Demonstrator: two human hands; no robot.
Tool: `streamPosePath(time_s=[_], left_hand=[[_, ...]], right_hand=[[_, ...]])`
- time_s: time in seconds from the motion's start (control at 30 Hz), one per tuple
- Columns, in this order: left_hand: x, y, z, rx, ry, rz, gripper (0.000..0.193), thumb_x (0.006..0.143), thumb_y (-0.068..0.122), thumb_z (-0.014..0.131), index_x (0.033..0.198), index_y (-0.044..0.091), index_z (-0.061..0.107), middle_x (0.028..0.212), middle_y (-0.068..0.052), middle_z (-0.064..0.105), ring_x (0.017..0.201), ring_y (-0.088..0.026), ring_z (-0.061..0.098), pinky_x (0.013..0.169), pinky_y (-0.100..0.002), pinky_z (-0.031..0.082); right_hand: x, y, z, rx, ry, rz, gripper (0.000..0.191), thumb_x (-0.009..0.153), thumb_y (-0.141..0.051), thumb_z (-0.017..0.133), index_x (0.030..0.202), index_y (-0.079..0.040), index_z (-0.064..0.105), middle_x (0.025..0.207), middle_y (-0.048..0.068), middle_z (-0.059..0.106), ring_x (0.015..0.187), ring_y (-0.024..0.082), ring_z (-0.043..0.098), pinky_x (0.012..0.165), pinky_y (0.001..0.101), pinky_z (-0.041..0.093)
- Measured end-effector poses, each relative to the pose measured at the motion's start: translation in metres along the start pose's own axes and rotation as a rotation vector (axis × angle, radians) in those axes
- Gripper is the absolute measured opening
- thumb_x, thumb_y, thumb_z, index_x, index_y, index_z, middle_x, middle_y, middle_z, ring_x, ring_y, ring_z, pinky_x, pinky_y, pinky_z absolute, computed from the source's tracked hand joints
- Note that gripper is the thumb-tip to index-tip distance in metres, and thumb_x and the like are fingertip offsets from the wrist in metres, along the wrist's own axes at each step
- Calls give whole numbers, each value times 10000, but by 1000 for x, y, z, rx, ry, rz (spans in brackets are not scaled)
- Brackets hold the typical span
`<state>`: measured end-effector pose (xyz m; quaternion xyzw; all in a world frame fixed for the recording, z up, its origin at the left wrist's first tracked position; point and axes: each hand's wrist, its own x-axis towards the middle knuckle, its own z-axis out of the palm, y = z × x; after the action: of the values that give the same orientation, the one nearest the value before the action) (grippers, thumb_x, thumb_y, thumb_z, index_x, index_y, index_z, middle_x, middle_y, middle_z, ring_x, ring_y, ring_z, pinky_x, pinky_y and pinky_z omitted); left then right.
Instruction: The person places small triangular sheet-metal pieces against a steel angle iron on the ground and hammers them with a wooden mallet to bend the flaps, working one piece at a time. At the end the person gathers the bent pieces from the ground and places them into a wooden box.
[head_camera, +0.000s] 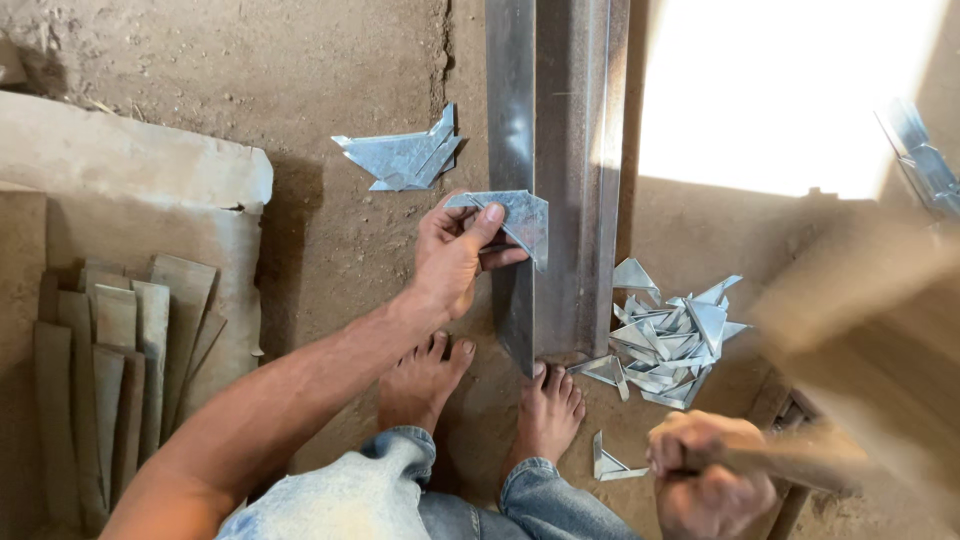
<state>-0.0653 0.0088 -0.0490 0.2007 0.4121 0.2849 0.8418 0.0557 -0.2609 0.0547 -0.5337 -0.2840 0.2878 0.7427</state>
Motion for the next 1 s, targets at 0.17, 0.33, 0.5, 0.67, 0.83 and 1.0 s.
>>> streamPosePath(time_s=[0.17,0.33,0.5,0.67,0.83,1.0], left_hand=[[1,-4,-4,-32,-28,18,97,978,93,696,1016,7,674,918,-106,747,807,-225,753,688,-408,682],[2,-4,-6,-30,1,-15,89,968,103,703,985,19,681,897,-91,740,795,-211,745,674,-401,685],[5,-4,-7,-42,-15,-52,85,968,102,693,985,19,700,902,-90,741,815,-200,749,689,-392,679],[8,-4,-10,-28,-20,-60,86,980,114,695,988,29,701,874,-56,717,794,-152,711,640,-384,668],[13,-7,-15,-42,-75,-100,102,980,131,706,990,29,706,869,-51,718,790,-141,697,655,-360,658],[19,-8,-22,18,-99,-82,136,979,137,740,1011,6,721,882,-65,720,787,-146,683,651,-317,618]], right_hand=[[-2,21,1,-638,-31,164,456,1072,-481,559,1017,-30,598,670,51,541,576,109,517,518,312,464],[-21,27,-4,-378,208,356,545,1047,-493,638,980,38,537,762,75,480,565,126,461,468,282,374],[-28,41,-4,-224,121,105,575,1081,-544,501,1004,21,572,651,31,490,505,85,457,433,217,375],[-23,46,-9,-221,202,437,557,1034,-551,525,1008,4,553,663,51,464,524,107,429,449,240,336],[-19,61,-6,-240,172,406,438,1062,-426,574,918,-14,536,649,50,495,516,138,460,424,271,363],[-27,61,-15,-208,390,673,462,1039,-485,447,882,-57,522,581,46,463,420,142,408,340,285,296]])
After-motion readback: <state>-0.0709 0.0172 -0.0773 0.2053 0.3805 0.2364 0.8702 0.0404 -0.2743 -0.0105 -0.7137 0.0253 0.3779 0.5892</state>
